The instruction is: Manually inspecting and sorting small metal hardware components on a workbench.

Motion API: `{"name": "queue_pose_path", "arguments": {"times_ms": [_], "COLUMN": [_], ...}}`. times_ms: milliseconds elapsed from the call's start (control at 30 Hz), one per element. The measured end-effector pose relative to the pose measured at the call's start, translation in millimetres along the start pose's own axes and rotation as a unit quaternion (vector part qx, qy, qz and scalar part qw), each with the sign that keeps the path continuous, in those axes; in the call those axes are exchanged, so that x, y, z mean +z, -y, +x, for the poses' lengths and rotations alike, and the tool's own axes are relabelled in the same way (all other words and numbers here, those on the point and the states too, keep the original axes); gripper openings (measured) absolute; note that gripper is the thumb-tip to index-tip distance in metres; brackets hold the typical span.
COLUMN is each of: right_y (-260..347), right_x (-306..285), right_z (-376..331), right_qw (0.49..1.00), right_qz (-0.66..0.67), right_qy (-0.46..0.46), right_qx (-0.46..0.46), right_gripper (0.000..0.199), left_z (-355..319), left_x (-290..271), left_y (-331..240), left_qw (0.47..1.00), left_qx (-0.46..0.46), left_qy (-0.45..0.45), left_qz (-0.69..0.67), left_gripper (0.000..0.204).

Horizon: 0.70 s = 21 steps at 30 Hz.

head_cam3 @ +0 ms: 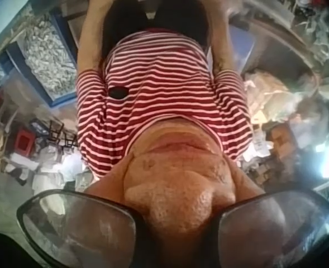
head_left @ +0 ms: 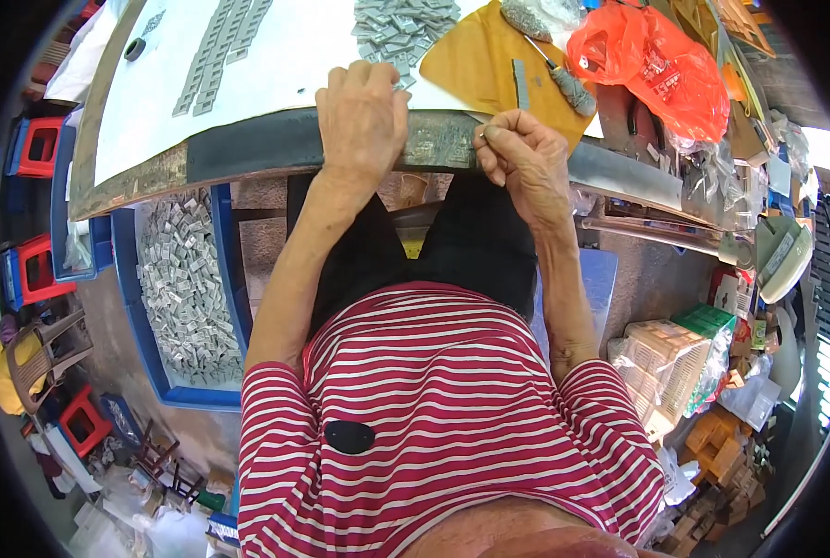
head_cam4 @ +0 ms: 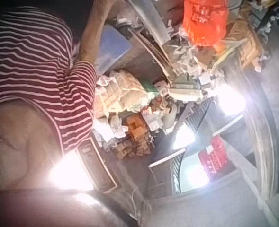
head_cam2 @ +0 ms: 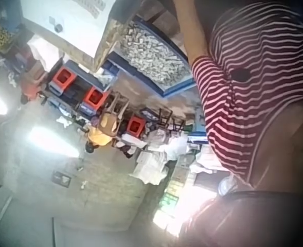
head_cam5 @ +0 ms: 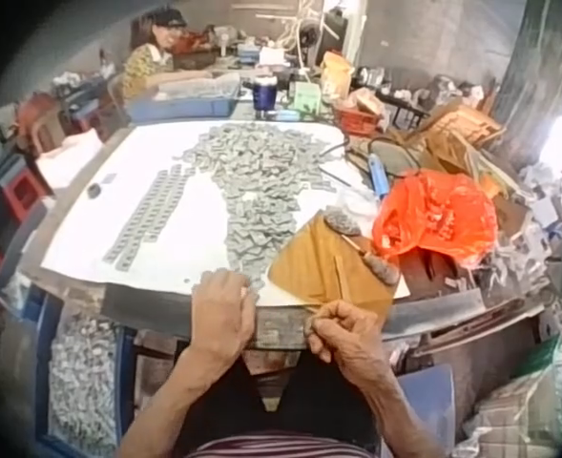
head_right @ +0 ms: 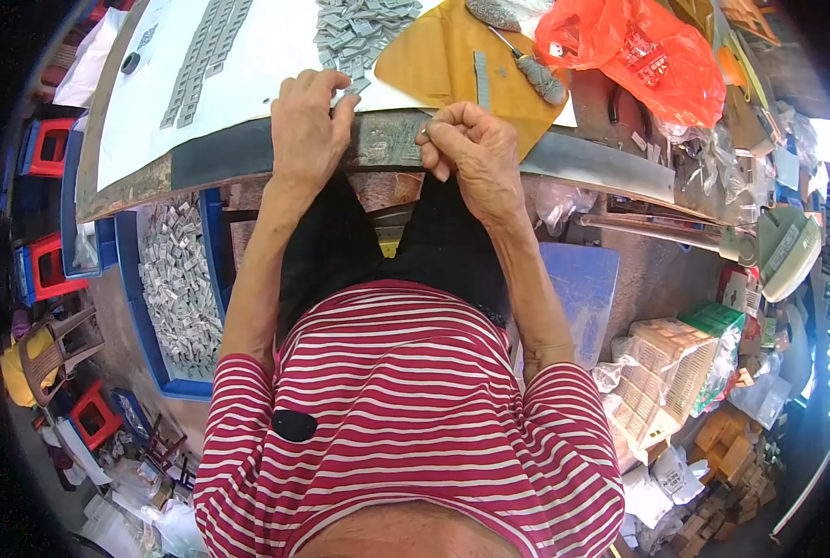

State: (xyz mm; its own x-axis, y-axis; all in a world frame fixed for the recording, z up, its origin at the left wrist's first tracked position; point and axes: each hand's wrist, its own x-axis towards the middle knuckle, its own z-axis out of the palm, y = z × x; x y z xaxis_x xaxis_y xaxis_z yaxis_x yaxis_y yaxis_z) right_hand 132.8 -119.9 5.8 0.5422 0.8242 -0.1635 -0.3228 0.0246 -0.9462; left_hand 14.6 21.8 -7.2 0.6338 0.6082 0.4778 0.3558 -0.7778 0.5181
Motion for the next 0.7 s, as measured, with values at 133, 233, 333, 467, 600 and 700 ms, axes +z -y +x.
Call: {"name": "queue_pose_path", "arguments": {"times_ms": [133,233,333,467,600,700], "right_y": [-2.0,-1.5,-1.1,-0.2,1.7,2.4], "right_x": [1.2,-0.8,-1.3,1.1,5.3,6.8], "right_z": [-0.7,-1.1,-1.5,-2.2,-2.8,-1.8], "right_qw": [1.000,0.999,0.999,0.998,0.996,0.995], "right_qz": [0.010,-0.007,-0.020,-0.055,-0.080,-0.092], "right_qy": [-0.017,-0.030,-0.022,-0.021,-0.017,-0.018], "right_qx": [-0.003,-0.008,-0.017,-0.010,-0.024,-0.029], "right_gripper": [0.007,0.008,0.009,0.009,0.009,0.009], "left_z": [3.0,1.4,1.1,2.6,4.6,5.0], "left_x": [9.2,14.1,15.2,12.8,14.9,14.5], "left_y": [8.6,12.3,13.2,12.0,16.3,17.2], "left_qw": [0.997,0.997,0.998,0.999,0.999,0.997], "left_qx": [-0.011,-0.019,-0.021,0.010,0.020,0.021], "left_qy": [0.012,0.013,0.002,-0.007,0.019,0.027], "left_qz": [0.074,0.080,0.058,0.035,-0.043,-0.067], "left_gripper": [0.013,0.014,0.014,0.010,0.009,0.011]}}
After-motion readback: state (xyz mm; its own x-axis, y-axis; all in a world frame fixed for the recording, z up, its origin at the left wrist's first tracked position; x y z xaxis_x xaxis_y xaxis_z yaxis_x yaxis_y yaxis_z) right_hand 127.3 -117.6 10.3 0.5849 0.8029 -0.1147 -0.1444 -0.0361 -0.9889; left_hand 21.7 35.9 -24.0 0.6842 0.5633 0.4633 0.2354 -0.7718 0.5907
